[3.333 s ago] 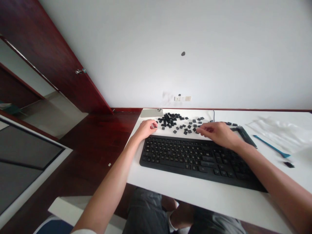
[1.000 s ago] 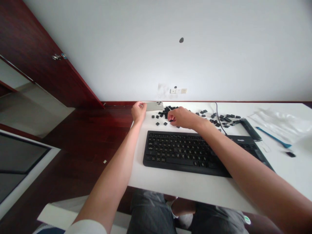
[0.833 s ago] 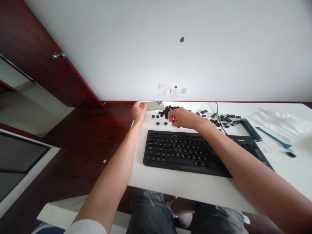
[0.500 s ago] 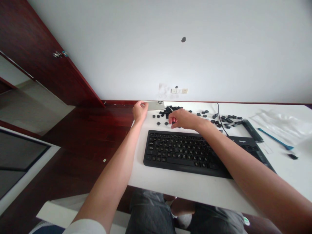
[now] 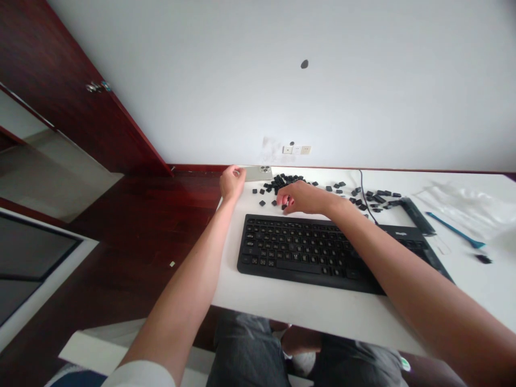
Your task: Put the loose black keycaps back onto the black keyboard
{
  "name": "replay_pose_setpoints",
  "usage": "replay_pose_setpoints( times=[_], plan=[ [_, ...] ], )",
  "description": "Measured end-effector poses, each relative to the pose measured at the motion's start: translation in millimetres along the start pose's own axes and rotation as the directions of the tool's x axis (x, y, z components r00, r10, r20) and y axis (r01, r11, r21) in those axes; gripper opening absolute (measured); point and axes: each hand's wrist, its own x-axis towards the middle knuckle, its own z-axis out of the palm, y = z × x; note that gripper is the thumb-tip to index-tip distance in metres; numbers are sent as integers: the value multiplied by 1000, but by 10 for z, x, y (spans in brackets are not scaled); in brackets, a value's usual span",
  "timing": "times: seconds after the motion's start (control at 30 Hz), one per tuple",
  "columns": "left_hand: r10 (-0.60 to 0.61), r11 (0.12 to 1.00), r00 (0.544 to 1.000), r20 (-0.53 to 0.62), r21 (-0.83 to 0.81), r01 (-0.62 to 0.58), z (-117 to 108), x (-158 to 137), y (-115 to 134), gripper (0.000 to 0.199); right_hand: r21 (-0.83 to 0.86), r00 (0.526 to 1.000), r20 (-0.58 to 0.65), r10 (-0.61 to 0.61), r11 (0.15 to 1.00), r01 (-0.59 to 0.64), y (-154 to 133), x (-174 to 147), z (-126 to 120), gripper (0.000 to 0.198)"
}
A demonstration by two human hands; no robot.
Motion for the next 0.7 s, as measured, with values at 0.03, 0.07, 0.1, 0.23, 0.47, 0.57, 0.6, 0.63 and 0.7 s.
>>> replay_pose_setpoints(
  times=[0.03,0.07,0.1,0.23,0.47,0.57,0.6,0.63,0.7],
  plan=[
    [2,1000,1000,2,2,-2,0,0,-1,19,9,1000,-9,12,1000,-12,15,-6,-17,21],
    [4,1000,1000,2,1,-4,1,1,-3,19,12,999,-28,24,1000,-24,37,-13,-34,20],
    [6,1000,1000,2,-1,-6,3,2,-7,19,5,998,-57,36,999,-36,63,-17,-49,19],
    [6,1000,1000,-6,-10,-6,13,2,-20,19,-102,979,-197,58,992,-79,190,-6,-55,25],
    [18,1000,1000,-1,11,-18,16,5,-18,19,-174,983,-179,29,983,-61,223,53,39,28],
    [17,1000,1000,8,23,-17,9,4,-13,20,-162,989,-147,19,986,-43,190,49,44,20],
    [15,1000,1000,9,27,-15,8,4,-14,20,-158,990,-143,18,987,-41,182,45,43,18],
    [15,999,1000,10,31,-15,8,4,-16,20,-156,989,-144,18,987,-40,176,41,41,15],
    [19,999,1000,8,37,-20,11,5,-22,21,-150,988,-151,13,988,-36,166,34,39,13]
  ],
)
